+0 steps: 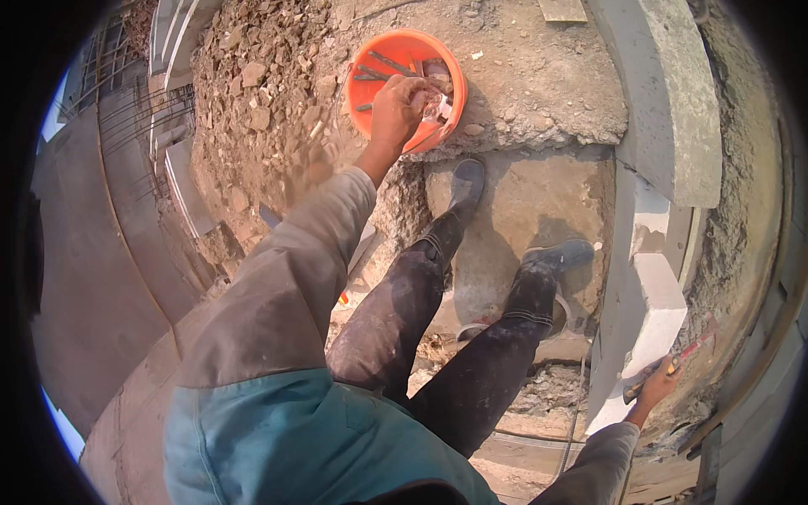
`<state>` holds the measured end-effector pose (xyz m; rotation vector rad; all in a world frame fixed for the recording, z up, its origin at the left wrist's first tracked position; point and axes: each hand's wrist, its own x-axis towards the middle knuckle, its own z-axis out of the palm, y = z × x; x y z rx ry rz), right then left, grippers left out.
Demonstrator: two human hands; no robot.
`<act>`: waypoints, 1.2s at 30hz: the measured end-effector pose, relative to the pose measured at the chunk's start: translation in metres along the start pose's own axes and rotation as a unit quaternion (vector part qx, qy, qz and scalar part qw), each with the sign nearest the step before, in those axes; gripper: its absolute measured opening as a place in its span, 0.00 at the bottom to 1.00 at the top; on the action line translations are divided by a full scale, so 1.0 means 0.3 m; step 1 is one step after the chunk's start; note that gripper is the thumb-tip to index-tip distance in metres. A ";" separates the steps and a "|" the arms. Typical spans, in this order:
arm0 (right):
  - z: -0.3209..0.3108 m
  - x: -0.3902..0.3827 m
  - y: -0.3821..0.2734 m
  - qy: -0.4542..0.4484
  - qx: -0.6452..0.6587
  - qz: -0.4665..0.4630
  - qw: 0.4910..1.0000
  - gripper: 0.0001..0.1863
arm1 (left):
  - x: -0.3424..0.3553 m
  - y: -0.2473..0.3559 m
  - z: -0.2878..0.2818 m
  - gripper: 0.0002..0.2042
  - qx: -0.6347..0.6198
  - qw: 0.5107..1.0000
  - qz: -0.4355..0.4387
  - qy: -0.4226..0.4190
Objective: The person scoops mortar from a bucket and spreads it onto a foundation. They pick up a white block, measure and mark it with a tape measure and marker, then cut it using a hand saw. The person applies mortar to the cut block and places it into the wall, tapping it into position with a hammer.
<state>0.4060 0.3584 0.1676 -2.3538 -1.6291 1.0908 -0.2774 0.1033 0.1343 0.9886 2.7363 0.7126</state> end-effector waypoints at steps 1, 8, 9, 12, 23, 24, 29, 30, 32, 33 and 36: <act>-0.001 -0.002 -0.003 0.006 -0.005 0.001 1.000 0.30 | 0.050 -0.054 0.033 0.07 0.049 0.997 0.007 -0.052; -0.071 0.034 0.080 0.079 -0.068 -0.062 0.993 0.26 | 0.235 -0.076 0.262 0.10 0.227 0.940 0.012 -0.256; -0.045 0.009 0.047 0.053 -0.022 -0.016 0.998 0.24 | 0.240 -0.074 0.270 0.07 0.227 0.934 0.023 -0.274; -0.034 -0.004 0.003 0.042 0.017 -0.016 0.999 0.19 | 0.248 -0.105 0.340 0.06 0.252 0.936 0.011 -0.246; 0.008 -0.059 -0.098 0.004 0.058 0.004 0.998 0.11 | 0.177 -0.052 -0.086 0.04 -0.025 0.987 -0.067 -0.141; -0.002 -0.051 -0.086 -0.015 0.074 0.009 0.997 0.13 | 0.088 -0.049 -0.143 0.03 -0.196 0.961 -0.105 -0.164; -0.010 -0.040 -0.139 -0.076 0.083 0.036 0.993 0.13 | -0.611 0.336 -0.296 0.08 -0.182 0.832 -0.154 -0.500; -0.020 -0.026 -0.141 -0.100 0.086 0.046 0.990 0.13 | -0.678 0.409 -0.325 0.06 -0.085 0.823 -0.046 -0.559; -0.047 0.012 -0.149 -0.151 0.058 0.052 0.985 0.14 | -0.776 0.504 -0.343 0.06 -0.014 0.828 0.077 -0.556; -0.062 0.024 -0.165 -0.173 0.044 0.039 0.983 0.17 | -0.771 0.536 -0.330 0.06 0.011 0.814 0.085 -0.574; -0.082 0.090 -0.171 -0.221 -0.007 0.013 0.975 0.23 | -0.722 0.623 -0.249 0.08 0.021 0.822 0.090 -0.561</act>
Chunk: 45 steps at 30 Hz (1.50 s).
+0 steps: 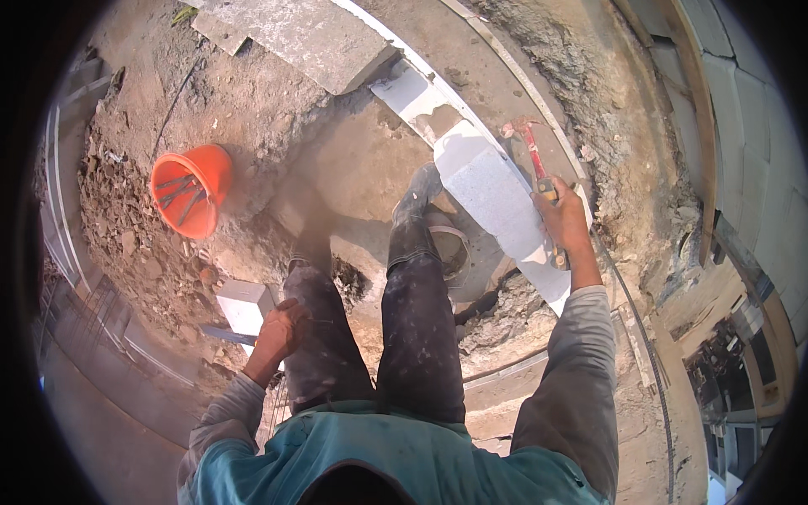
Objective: The person scoops mortar from a bucket and spreads it onto a foundation. They pick up a white block, measure and mark it with a tape measure and marker, then cut it using a hand saw. The person applies mortar to the cut block and places it into the wall, tapping it into position with a hammer.
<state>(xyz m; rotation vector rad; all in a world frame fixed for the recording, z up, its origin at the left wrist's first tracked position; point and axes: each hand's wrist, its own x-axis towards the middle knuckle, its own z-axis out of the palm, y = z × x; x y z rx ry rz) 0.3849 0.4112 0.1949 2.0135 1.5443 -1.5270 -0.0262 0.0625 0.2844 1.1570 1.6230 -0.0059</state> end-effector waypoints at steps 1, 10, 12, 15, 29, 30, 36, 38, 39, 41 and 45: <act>-0.004 0.018 0.003 -0.015 -0.023 0.000 1.000 0.25 | 0.081 0.018 0.016 0.08 -0.044 0.997 0.013 0.058; -0.039 0.081 0.020 -0.040 0.043 -0.065 0.996 0.26 | 1.040 0.381 0.199 0.10 -0.517 0.829 0.017 0.212; -0.040 0.111 0.045 -0.029 -0.003 -0.112 0.993 0.26 | 1.181 0.383 0.239 0.06 -0.508 0.813 0.052 0.280; -0.062 0.140 0.017 0.001 -0.063 -0.167 0.984 0.26 | 1.301 0.402 0.230 0.04 -0.407 0.855 0.067 0.315; -0.022 0.354 -0.223 -0.109 -0.252 -0.438 0.856 0.23 | 1.346 0.303 0.328 0.07 -0.307 0.914 0.080 0.254; -0.014 0.349 -0.238 -0.120 -0.247 -0.432 0.859 0.23 | 1.347 0.302 0.326 0.07 -0.308 0.913 0.095 0.250; -0.019 0.346 -0.320 -0.172 -0.341 -0.414 0.826 0.24 | 1.346 0.309 0.307 0.07 -0.284 0.913 0.137 0.259; -0.013 0.339 -0.335 -0.174 -0.345 -0.402 0.830 0.23 | 1.347 0.302 0.319 0.06 -0.322 0.899 0.130 0.267; -0.018 0.333 -0.334 -0.177 -0.327 -0.393 0.841 0.23 | 1.348 0.304 0.314 0.06 -0.322 0.898 0.142 0.262; -0.031 0.324 -0.330 -0.183 -0.290 -0.373 0.862 0.24 | 1.349 0.305 0.301 0.07 -0.324 0.897 0.166 0.253; -0.020 0.333 -0.355 -0.202 -0.381 -0.369 0.823 0.23 | 1.345 0.300 0.311 0.08 -0.276 0.917 0.135 0.255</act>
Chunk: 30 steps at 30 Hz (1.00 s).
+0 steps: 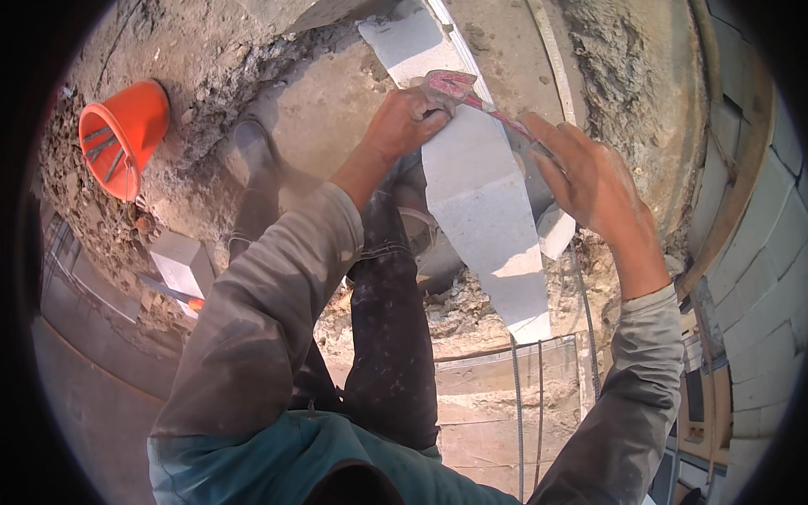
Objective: The person scoops mortar from a bucket and spreads it onto a foundation. They pick up a white block, measure and mark it with a tape measure and marker, then cut it using a hand saw. The person applies mortar to the cut block and places it into the wall, tapping it into position with a hammer.
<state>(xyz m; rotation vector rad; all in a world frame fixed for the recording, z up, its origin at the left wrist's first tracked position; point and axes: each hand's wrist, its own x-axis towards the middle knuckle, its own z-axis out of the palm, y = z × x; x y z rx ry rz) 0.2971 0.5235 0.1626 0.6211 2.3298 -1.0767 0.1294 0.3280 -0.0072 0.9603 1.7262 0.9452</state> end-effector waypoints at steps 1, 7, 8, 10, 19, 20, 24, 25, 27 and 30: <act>0.010 0.002 0.004 0.019 0.025 -0.007 0.999 0.23 | -0.001 -0.021 0.013 0.08 -0.010 1.000 0.016 0.010; 0.015 -0.004 0.019 0.013 0.029 0.015 0.999 0.22 | 0.000 -0.014 -0.003 0.08 0.018 1.000 0.023 -0.008; -0.002 0.007 0.007 -0.031 0.015 0.044 0.998 0.22 | -0.009 -0.023 -0.012 0.08 0.022 1.000 0.020 -0.008; 0.037 -0.019 0.033 0.074 0.078 0.017 0.994 0.23 | -0.015 0.010 -0.030 0.08 0.015 0.999 0.007 0.045; 0.084 -0.036 0.063 0.153 0.118 -0.002 0.981 0.23 | -0.270 0.495 0.011 0.34 0.071 0.990 0.085 0.090; 0.081 -0.031 0.058 0.132 0.133 0.001 0.982 0.23 | -0.285 0.478 0.033 0.36 0.094 0.989 0.080 0.079; 0.061 -0.017 0.047 0.107 0.118 -0.026 0.987 0.23 | -0.293 0.464 0.027 0.38 0.096 0.988 0.092 0.081; 0.063 -0.013 0.045 0.116 0.118 -0.046 0.985 0.24 | -0.299 0.458 0.031 0.37 0.095 0.988 0.093 0.083; 0.062 -0.008 0.049 0.117 0.114 -0.069 0.984 0.24 | -0.300 0.456 0.035 0.37 0.091 0.988 0.094 0.087; 0.055 -0.006 0.056 0.083 0.077 -0.074 0.991 0.24 | -0.297 0.457 0.041 0.37 0.085 0.988 0.096 0.090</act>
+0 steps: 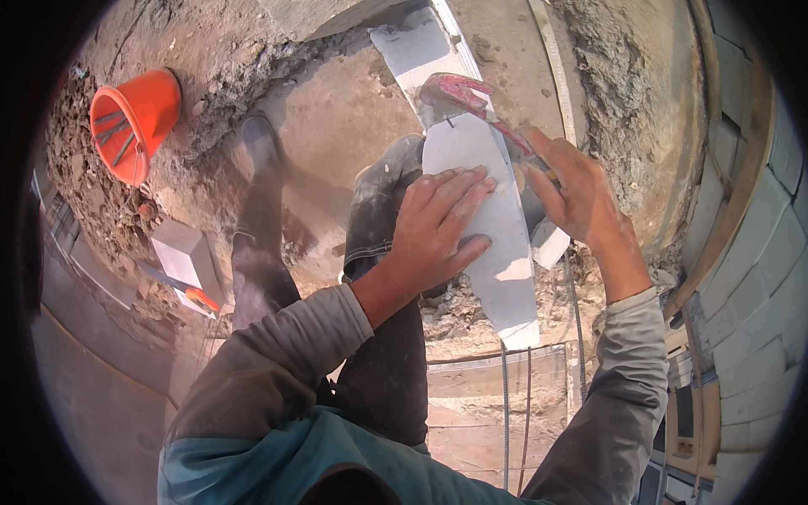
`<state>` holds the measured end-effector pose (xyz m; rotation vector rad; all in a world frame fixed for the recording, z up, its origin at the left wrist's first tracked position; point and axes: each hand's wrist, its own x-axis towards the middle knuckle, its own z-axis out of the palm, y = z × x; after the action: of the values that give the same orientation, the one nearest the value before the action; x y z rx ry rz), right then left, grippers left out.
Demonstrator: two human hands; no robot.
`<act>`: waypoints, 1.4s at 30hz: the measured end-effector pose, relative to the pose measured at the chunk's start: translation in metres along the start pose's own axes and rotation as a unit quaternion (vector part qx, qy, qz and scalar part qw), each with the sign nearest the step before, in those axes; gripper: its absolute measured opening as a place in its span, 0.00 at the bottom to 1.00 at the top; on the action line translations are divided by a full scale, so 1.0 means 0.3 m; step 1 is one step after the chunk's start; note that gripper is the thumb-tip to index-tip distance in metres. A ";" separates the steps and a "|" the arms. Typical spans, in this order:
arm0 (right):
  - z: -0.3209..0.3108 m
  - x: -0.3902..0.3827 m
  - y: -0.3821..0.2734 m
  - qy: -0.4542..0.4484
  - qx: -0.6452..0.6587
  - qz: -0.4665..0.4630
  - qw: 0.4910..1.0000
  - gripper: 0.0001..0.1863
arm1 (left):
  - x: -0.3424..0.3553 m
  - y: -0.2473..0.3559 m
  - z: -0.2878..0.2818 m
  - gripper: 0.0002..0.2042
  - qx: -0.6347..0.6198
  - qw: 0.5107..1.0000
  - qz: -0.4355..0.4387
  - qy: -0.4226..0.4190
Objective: The person scoops mortar from a bucket and spreads it onto a foundation. They pick up a white block, measure and mark it with a tape measure and marker, then cut it using a hand saw. The person applies mortar to the cut block and places it into the wall, tapping it into position with a hammer.
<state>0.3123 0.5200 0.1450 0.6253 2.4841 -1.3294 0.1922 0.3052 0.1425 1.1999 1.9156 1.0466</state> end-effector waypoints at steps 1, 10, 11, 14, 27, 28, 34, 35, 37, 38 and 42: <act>-0.006 0.005 -0.006 -0.019 -0.026 0.002 0.999 0.24 | -0.001 -0.001 0.000 0.37 0.001 1.000 0.000 0.000; -0.012 0.001 -0.041 0.020 0.035 0.045 0.998 0.22 | 0.006 -0.002 -0.009 0.37 -0.004 1.000 0.008 -0.003; -0.015 -0.005 -0.027 0.005 0.022 0.046 0.999 0.22 | 0.007 -0.001 -0.011 0.37 -0.006 1.000 0.010 -0.005; -0.030 0.022 -0.004 -0.083 -0.067 0.023 0.994 0.22 | 0.000 -0.002 -0.013 0.37 0.014 1.000 0.006 -0.004; 0.031 -0.006 -0.011 0.131 0.051 -0.019 0.990 0.25 | 0.002 -0.009 -0.015 0.38 0.006 1.000 0.015 -0.013; 0.051 -0.031 0.025 0.141 0.081 -0.002 0.987 0.26 | 0.004 -0.011 -0.014 0.38 0.006 1.000 0.018 -0.010; 0.013 0.012 0.068 -0.015 -0.007 0.011 1.000 0.25 | 0.003 -0.010 -0.017 0.38 0.008 1.000 0.014 -0.016; 0.018 0.016 0.056 0.030 0.034 0.013 0.999 0.25 | 0.004 -0.009 -0.017 0.38 0.010 1.000 0.013 -0.015; 0.046 -0.017 0.099 0.067 0.057 -0.004 0.996 0.24 | 0.010 -0.010 -0.019 0.38 0.006 1.000 0.021 -0.017; 0.050 -0.018 0.120 0.043 0.038 -0.009 0.998 0.24 | 0.009 -0.011 -0.018 0.38 0.004 1.000 0.026 -0.017; 0.012 0.047 0.133 -0.102 -0.078 -0.016 0.992 0.24 | 0.000 -0.017 -0.017 0.37 0.004 1.000 0.013 -0.023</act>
<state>0.3192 0.5400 0.1083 0.3932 2.4095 -1.1339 0.1860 0.3024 0.1406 1.2470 1.8750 1.0171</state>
